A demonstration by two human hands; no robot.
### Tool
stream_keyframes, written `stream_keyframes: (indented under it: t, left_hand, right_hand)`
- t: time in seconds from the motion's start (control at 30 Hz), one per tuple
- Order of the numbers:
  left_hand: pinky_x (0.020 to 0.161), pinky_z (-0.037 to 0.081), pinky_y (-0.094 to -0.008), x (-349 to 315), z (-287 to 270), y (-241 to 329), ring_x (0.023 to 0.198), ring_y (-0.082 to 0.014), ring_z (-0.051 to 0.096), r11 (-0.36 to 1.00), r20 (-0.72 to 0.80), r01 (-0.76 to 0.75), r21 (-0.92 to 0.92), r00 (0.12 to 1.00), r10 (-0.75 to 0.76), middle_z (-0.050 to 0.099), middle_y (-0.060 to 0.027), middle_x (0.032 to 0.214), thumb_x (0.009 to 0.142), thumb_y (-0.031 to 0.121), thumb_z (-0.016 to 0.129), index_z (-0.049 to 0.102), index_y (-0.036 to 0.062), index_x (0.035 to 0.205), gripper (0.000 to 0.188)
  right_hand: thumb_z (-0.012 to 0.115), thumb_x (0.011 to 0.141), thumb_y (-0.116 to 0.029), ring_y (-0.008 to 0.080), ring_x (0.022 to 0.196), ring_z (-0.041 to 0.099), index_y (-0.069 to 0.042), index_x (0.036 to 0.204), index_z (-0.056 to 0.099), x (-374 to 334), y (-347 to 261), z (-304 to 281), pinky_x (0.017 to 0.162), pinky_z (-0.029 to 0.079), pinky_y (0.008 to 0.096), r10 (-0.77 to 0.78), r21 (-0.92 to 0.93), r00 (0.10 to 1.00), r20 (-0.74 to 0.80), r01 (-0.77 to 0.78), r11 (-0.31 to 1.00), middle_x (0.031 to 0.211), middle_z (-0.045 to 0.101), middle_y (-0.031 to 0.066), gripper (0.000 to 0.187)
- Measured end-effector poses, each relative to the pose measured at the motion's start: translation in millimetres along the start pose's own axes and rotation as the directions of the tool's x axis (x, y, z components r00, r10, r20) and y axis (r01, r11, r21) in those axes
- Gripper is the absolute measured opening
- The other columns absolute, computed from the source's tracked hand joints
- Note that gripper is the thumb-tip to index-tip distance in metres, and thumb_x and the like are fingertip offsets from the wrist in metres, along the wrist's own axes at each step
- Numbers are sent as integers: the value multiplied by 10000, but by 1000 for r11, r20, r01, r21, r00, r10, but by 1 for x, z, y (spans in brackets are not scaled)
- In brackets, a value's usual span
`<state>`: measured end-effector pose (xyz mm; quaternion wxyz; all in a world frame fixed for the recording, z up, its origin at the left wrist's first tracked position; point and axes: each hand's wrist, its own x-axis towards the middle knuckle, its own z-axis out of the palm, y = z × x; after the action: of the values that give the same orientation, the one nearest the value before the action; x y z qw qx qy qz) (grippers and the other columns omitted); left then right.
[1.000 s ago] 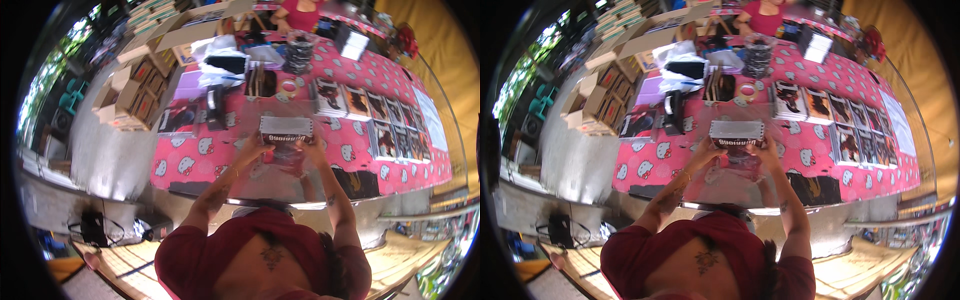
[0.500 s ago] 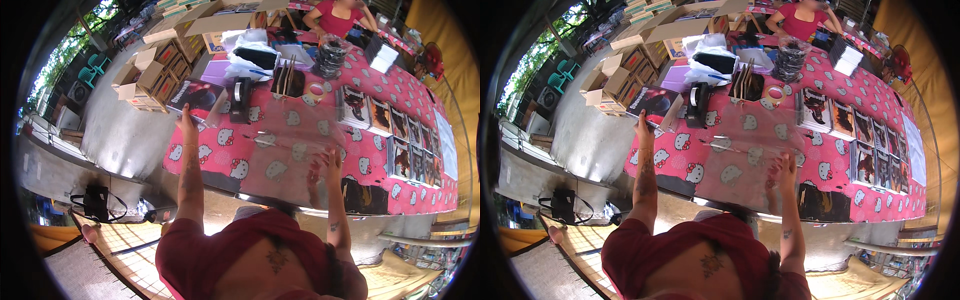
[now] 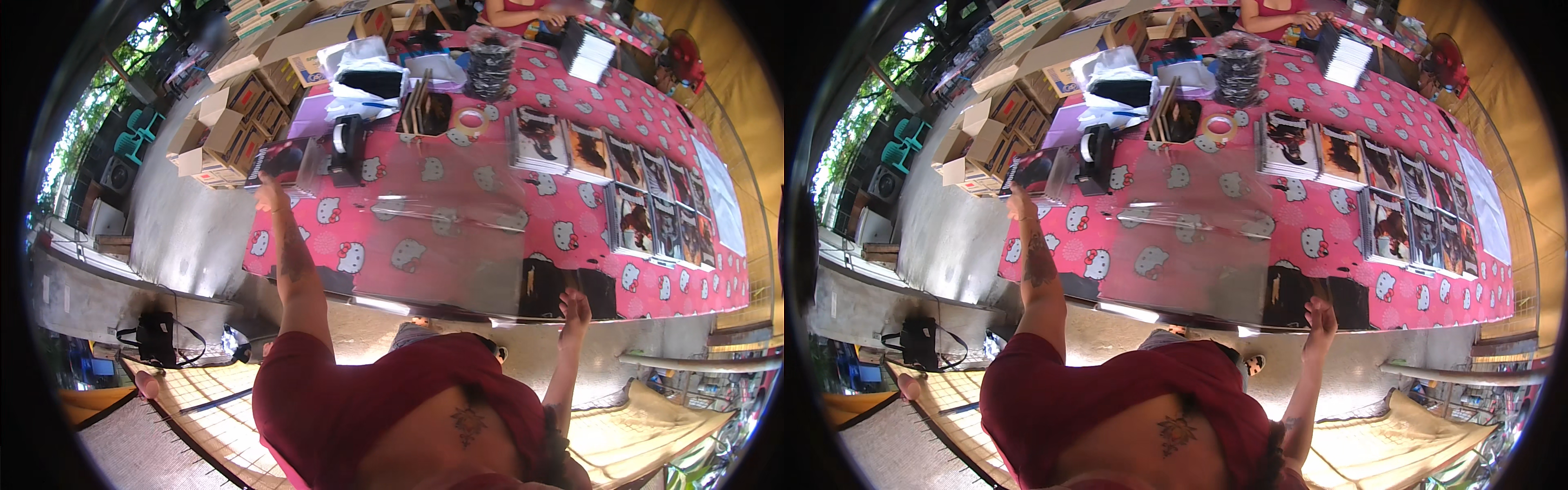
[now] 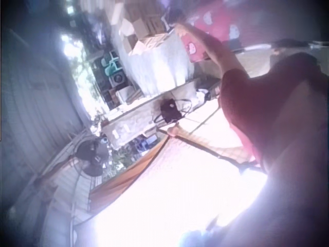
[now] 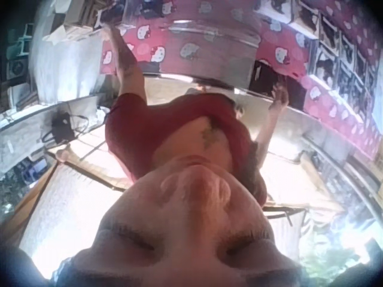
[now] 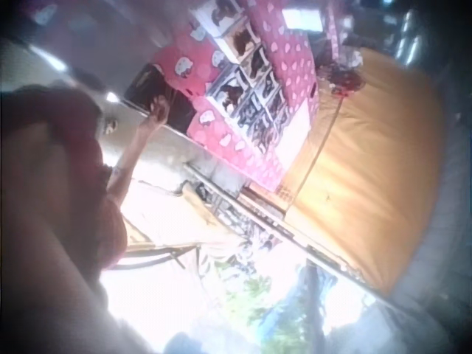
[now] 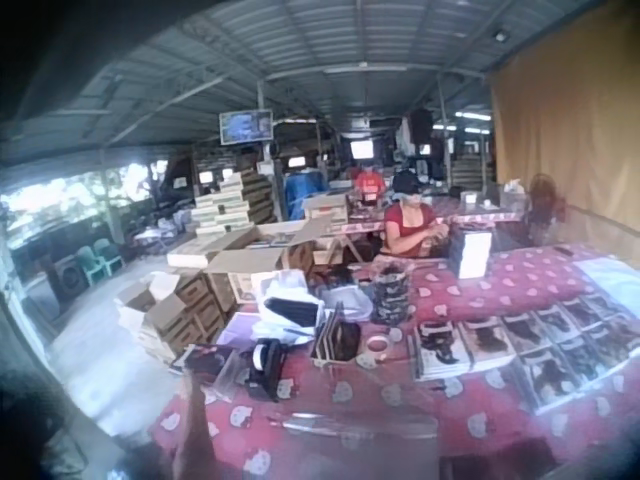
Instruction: The person organizes and stacks notebooks on a table, placing them into a clear plastic bag and then sorting a large number of notebooks into piles.
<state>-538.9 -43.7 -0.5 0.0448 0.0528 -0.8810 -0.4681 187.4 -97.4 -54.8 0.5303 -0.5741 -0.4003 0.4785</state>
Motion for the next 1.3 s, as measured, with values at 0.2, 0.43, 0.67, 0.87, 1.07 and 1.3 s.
stream_keyframes:
  t: [0.2,0.43,0.67,0.87,1.07,1.3]
  left_hand:
    - [949,417,-447,-316,-4,19,1098,-374,508,664,209,-551,-506,668,714,485,-259,1221,887,317,661,514,-8,1282,531]
    - [1103,237,-508,-759,-137,-47,1366,-379,345,172,272,-229,-958,-549,790,413,-214,1441,978,370,511,392,66,1445,570]
    - [1149,164,-552,-855,-63,-12,1463,-419,129,290,486,-410,-864,-535,691,157,-312,1545,1014,469,256,188,0,1501,679]
    - [1136,197,-538,-982,-68,-29,1439,-434,181,220,256,-135,-966,-615,746,218,-325,1510,1017,458,239,223,-20,1481,666]
    - [1149,218,-495,-1079,28,67,1423,-421,231,530,563,-271,-804,-637,528,294,-325,1479,1012,503,257,269,-65,1458,722]
    - [1197,81,-482,-1160,11,69,1465,-435,85,311,277,-54,-949,-619,735,156,-340,1538,1023,512,218,171,-106,1482,771]
  right_hand:
    - [598,960,-420,160,900,643,22,972,693,19,-12,-119,816,491,313,-73,-80,986,-153,61,995,910,696,100,452]
    - [347,964,-650,280,1283,466,-96,1452,382,61,-63,-140,1063,367,493,-51,789,857,512,-446,422,1418,485,121,739]
    - [247,954,-696,228,1440,263,-87,1530,238,108,-92,-192,1158,254,374,-54,782,970,239,-159,603,1578,261,80,838]
    - [227,929,-739,299,1460,216,-110,1536,227,205,-87,-282,1170,180,493,90,498,996,-2,-77,864,1570,274,113,874]
    - [249,960,-689,237,1398,329,-117,1522,261,240,-128,-327,1159,229,410,14,807,997,82,-74,586,1528,350,73,802]
    - [266,943,-712,249,1476,179,-63,1545,146,326,-131,-404,1190,161,450,-165,639,970,-179,242,730,1606,182,108,893]
